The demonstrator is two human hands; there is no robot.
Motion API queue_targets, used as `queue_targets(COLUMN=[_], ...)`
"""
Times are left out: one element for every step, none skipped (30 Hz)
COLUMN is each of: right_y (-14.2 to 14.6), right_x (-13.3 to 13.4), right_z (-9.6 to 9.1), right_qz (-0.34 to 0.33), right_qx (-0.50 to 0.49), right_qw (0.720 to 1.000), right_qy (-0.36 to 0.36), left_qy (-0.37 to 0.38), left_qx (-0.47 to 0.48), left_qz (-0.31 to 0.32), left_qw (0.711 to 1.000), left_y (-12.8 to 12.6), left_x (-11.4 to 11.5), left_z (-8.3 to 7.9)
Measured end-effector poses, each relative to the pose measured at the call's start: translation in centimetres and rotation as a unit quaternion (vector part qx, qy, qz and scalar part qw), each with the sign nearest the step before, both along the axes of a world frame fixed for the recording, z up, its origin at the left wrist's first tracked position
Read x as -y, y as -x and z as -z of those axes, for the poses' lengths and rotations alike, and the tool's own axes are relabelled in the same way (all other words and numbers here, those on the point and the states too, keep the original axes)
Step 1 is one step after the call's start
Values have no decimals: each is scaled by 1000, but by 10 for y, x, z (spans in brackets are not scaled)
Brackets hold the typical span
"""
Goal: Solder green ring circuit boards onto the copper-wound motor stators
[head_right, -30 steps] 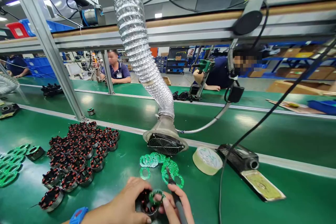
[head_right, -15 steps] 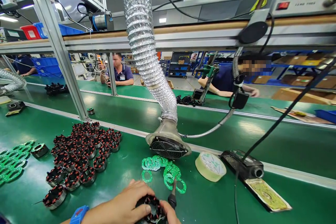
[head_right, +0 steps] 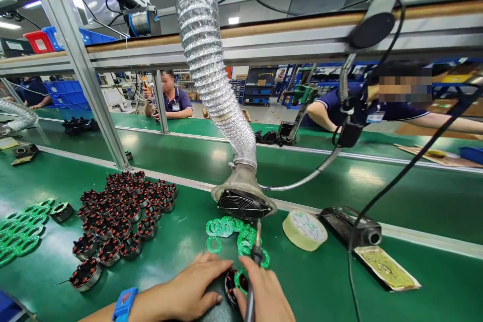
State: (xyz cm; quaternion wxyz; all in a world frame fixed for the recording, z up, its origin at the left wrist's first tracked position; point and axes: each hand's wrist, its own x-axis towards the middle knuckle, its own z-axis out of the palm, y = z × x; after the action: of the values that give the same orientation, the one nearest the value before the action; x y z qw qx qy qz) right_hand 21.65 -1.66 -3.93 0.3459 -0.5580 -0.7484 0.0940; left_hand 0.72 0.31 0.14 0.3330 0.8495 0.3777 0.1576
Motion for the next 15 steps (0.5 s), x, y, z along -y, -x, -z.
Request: queue_targets(right_y=[8,15,21,26,29,31,32,33,34,35,36,37,38,39,41], right_x=[1,2,3,4,6,7,7,8,9,10,11,12,14,15,16], right_z=[-4,-9,-14,-20,-24,-29,-32,-35,-37,-38,-39,-39,-39,-39,-39], right_qz=[-1,-4,-11,-20,-37,-34,-15,-11,-9,-9,-10,-10,-12,-15,-17], right_qx=[23,40,50,58,64,61,55,49,42,38,37,41,48,56,61], right_qw=[999,998,998,998,997,998,998,999,999,999,999,999,999,998,998], right_qy=[-25,-39,-44,-28,-12,-3,3,2,4,4,3,3,3,2,2], left_qy=[-8,-11,-11,-11,-11,-15,-19,-23,-25,-25,-24,-23,-23,-24,-26], left_qx=[-3,-4,-4,-5,-7,-6,-1,7,17,26,32,36,37,39,41], left_qz=[0,-8,-18,-29,-36,-39,-42,-39,-36,-33,-31,-31,-31,-31,-31], left_qw=[1000,1000,1000,1000,999,999,999,999,999,999,999,999,999,998,998], left_y=[-2,-3,-3,-4,-3,-3,-3,-2,-2,-2,-2,-2,-2,-2,-2], left_x=[-1,-3,-4,-5,-6,-7,-8,-9,-9,-9,-8,-8,-8,-7,-7], left_z=[2,3,5,6,7,8,9,10,11,11,11,10,10,10,10])
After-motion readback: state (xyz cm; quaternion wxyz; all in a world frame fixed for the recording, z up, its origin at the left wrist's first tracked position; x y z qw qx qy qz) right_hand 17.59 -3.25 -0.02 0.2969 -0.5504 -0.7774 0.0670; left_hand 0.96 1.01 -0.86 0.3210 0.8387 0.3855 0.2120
